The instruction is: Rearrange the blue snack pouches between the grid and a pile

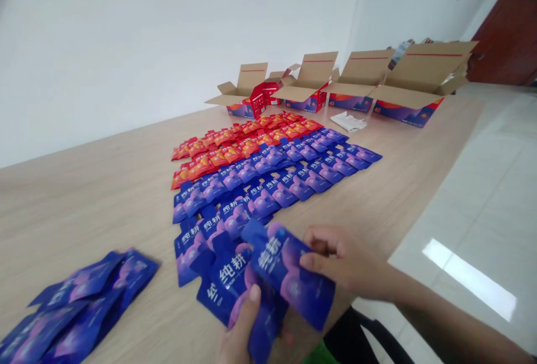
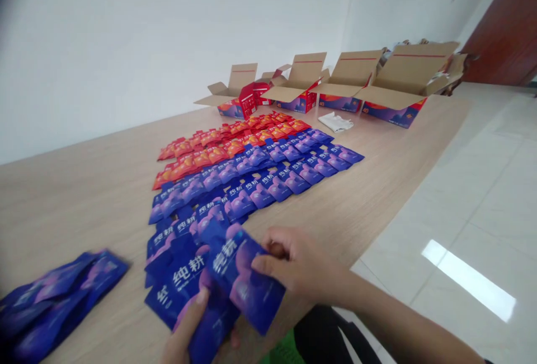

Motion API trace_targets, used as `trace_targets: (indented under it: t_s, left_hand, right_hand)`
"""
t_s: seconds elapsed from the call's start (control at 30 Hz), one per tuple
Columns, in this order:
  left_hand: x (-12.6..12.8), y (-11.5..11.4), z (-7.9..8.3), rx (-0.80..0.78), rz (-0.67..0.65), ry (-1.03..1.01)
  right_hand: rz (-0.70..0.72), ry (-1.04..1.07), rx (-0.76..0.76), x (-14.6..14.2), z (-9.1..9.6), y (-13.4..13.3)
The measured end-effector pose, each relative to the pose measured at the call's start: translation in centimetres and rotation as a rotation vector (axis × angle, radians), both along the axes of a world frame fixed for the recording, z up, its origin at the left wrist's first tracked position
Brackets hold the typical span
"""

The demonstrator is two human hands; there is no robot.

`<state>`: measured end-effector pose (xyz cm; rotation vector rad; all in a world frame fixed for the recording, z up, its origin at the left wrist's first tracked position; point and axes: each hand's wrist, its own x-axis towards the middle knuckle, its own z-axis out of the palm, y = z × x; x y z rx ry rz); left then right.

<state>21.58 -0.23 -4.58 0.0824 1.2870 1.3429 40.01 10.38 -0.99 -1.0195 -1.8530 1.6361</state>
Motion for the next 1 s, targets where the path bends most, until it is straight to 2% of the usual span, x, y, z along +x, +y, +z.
trace_targets:
  t_s: [0.07,0.13,0.23,0.3,0.37,0.4,0.47,0.57,0.67,0.77,0.87,1.0]
  left_hand:
    - [-0.1,-0.3,0.2,-0.071,0.062,0.000]
    - [-0.3,-0.4,0.6,-0.104,0.119,0.019]
    - [-0.8,-0.5,1.6,-0.087,0.164,0.016]
    - [-1.1,-0.5,2.2,-0.090,0.176,-0.002]
    - [-1.3,-0.5,2.6,-0.096,0.172,-0.030]
    - [-1.4,-0.5,2.7,-0.095,0.166,-0.047]
    - [-1.5,-0.6,2.8,-0.083,0.143,-0.091]
    - [-1.3,-0.9,2.8,-0.056,0.101,-0.155]
    - [-1.2,-1.2,2.9,-0.044,0.030,-0.197]
    - [-1.8,-1.3,2.9,-0.035,-0.021,-0.203]
    - [-3.4,-1.6,3.1,0.003,-0.016,-0.165]
    - [-5.7,-2.5,3.6,0.028,0.095,-0.090]
  right_hand:
    - [0.080,-0.040,-0.015,-2.3,-0.5,-2.2]
    - [0.087,-0.121,0.103,-3.3,-0.7,-3.1]
    - [0.080,-0.136,0.550,-3.0,-0.1,-3.4]
    - [0.227,-0.107,0.830,-2.6,0.6,-3.6]
    - [0.409,-0.126,1.013,-2.5,0.9,-4.1]
    - [0.451,-0.142,1.086,-2.6,0.9,-4.4]
    - [0.438,-0.146,1.209,-3.1,0.5,-5.0]
    - [0.434,-0.116,1.285,-3.6,0.0,-5.0]
    - [0.457,-0.089,1.288,-3.3,0.2,-4.4]
    - [0.417,-0.051,1.292,-2.3,0.7,-3.5]
    - [0.322,0.007,1.280,-1.2,1.0,-2.1]
    - [0.105,-0.017,1.257,-1.3,0.8,1.3]
